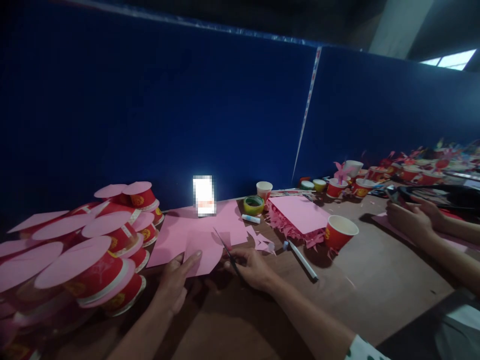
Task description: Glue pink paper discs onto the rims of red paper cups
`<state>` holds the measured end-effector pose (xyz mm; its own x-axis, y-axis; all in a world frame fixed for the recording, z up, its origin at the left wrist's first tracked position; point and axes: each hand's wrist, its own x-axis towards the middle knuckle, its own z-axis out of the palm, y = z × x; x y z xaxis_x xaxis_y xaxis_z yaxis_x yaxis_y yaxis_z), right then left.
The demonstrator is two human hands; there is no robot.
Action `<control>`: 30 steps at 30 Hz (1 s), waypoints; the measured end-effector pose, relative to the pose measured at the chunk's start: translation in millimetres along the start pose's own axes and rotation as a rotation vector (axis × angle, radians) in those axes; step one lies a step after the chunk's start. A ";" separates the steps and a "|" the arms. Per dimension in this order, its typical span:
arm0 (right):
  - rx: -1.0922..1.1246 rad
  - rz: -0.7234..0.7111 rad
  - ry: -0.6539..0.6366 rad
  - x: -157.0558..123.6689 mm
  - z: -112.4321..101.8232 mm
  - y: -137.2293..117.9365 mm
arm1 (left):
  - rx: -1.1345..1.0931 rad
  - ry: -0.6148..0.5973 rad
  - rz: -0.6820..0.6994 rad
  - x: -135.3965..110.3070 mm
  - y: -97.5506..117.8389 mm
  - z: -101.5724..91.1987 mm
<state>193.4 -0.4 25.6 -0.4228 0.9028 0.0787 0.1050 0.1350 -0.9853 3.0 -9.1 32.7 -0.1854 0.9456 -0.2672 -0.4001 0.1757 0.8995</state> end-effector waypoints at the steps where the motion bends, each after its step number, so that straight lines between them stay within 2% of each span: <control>1: -0.010 -0.001 0.005 0.1 -0.3 0.8 | -0.003 0.001 0.001 0.5 -0.1 -0.1; 22: -0.018 0.102 -0.008 -0.6 -0.1 8.9 | -0.029 0.044 0.025 6.2 2.0 -5.6; 24: -0.003 0.128 0.003 -0.8 0.6 8.8 | -0.091 0.085 -0.019 5.7 3.7 -4.7; 27: -0.011 0.139 0.050 -0.3 1.5 7.4 | -0.320 0.167 -0.088 3.4 3.1 -1.3; 28: -0.016 0.136 0.062 0.1 1.6 7.2 | -0.398 0.170 -0.096 1.7 1.9 0.7; 30: -0.022 0.122 0.075 0.9 1.7 7.5 | -0.483 0.102 -0.089 -3.1 -1.4 6.2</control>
<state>192.3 0.8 18.0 -0.3375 0.9408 -0.0298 0.1713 0.0303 -0.9847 9.8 -10.6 34.5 -0.2086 0.8970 -0.3898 -0.7836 0.0851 0.6154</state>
